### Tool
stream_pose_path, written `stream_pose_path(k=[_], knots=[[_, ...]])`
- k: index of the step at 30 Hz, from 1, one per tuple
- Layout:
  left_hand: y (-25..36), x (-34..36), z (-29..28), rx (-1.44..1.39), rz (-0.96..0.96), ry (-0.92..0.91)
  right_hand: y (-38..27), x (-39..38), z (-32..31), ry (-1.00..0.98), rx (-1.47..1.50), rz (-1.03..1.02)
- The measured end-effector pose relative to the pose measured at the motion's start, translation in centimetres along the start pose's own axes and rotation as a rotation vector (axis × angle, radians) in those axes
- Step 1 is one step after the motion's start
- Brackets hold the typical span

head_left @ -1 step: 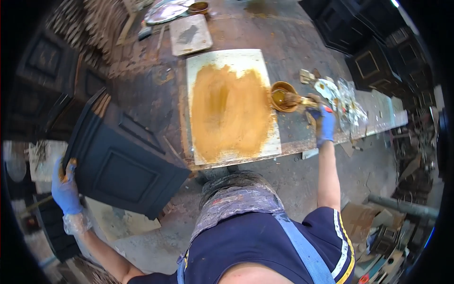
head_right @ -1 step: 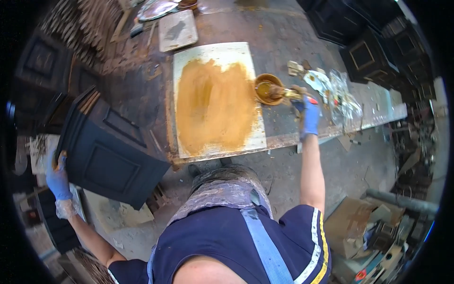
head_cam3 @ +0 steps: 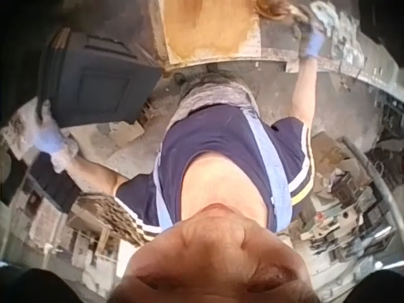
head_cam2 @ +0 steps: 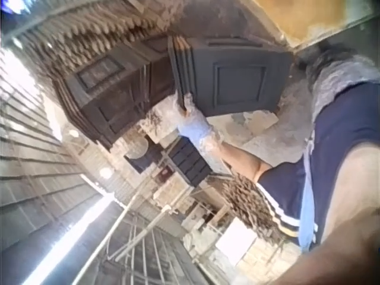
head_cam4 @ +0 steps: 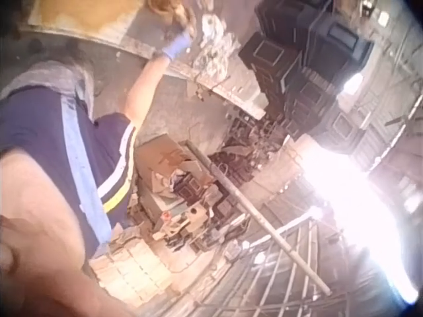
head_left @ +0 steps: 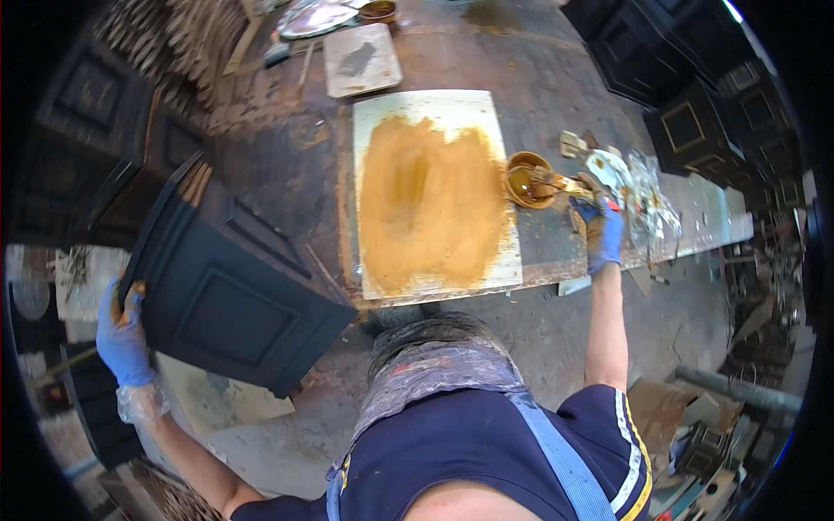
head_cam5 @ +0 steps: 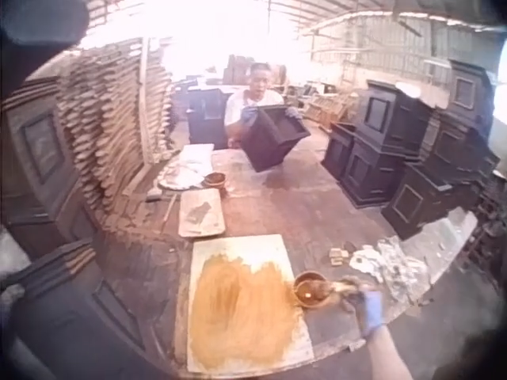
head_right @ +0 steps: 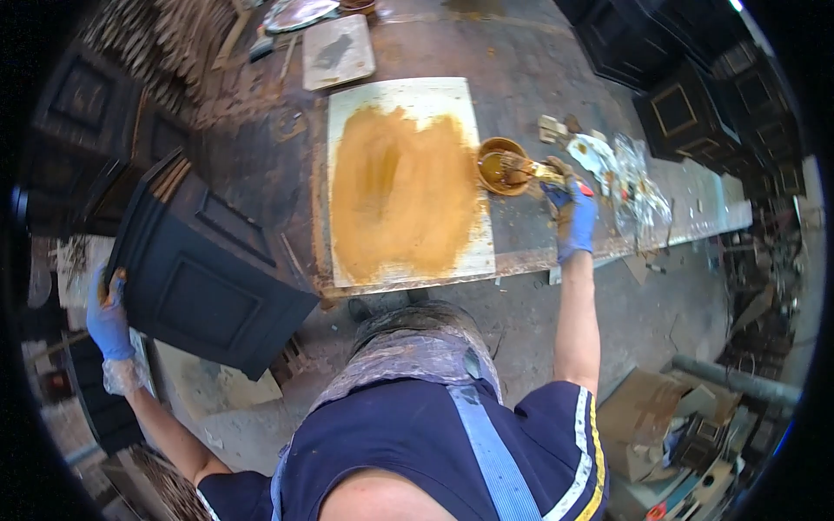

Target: Applying a gold-colored decorative stain to a black wooden furniture component using a paint brush.

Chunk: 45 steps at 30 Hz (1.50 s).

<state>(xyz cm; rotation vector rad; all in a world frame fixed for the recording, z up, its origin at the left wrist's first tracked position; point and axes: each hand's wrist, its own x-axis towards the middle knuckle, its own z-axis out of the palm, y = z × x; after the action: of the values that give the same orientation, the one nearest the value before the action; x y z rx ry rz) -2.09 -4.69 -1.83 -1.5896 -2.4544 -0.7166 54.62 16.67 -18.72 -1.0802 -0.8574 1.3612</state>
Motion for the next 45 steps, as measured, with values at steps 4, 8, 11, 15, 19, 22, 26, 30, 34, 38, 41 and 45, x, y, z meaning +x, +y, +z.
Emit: stream_pose_path(k=[4,8,11,15,19,22,26,30,34,38,41,45], knots=[[0.2,-0.6,0.8,-0.062,-0.030,0.056,1.2,1.5,6.4,-0.306,-0.066,0.059],[0.4,-1.3,0.3,-0.052,-0.043,0.110,6.1,2.6,13.9,-0.420,-0.258,0.339],[1.0,-1.3,0.7,-0.049,0.009,0.111,11.0,6.5,16.3,-0.468,-0.495,0.235],[1.2,-1.4,0.8,-0.093,0.055,0.111,10.3,8.7,20.1,-0.309,-0.700,-0.139],[0.4,-1.8,0.5,-0.065,0.054,0.114,11.7,5.2,19.3,-0.566,-0.803,-0.595],[1.3,-1.3,1.1,-0.060,0.044,0.101,13.0,-2.2,15.9,-0.798,-0.877,-0.445],[1.6,-1.5,0.7,0.033,0.091,0.168,8.6,-7.7,16.5,-0.855,-0.893,-0.192],[1.1,-1.2,0.7,0.065,0.100,0.158,9.8,1.2,17.9,-0.468,-0.992,0.042],[0.6,-1.0,0.8,0.055,0.107,0.148,10.1,7.8,20.7,-0.307,-0.765,-0.372],[1.0,-0.9,0.7,-0.050,0.079,0.110,12.9,2.3,20.2,-0.712,-0.902,-0.704],[1.6,-0.7,0.4,-0.213,0.046,0.097,12.1,-6.0,17.5,-0.929,-0.830,-0.285],[0.4,-1.5,-1.6,0.099,-0.052,-0.018,8.1,-4.2,20.1,-0.708,-1.026,0.159]])
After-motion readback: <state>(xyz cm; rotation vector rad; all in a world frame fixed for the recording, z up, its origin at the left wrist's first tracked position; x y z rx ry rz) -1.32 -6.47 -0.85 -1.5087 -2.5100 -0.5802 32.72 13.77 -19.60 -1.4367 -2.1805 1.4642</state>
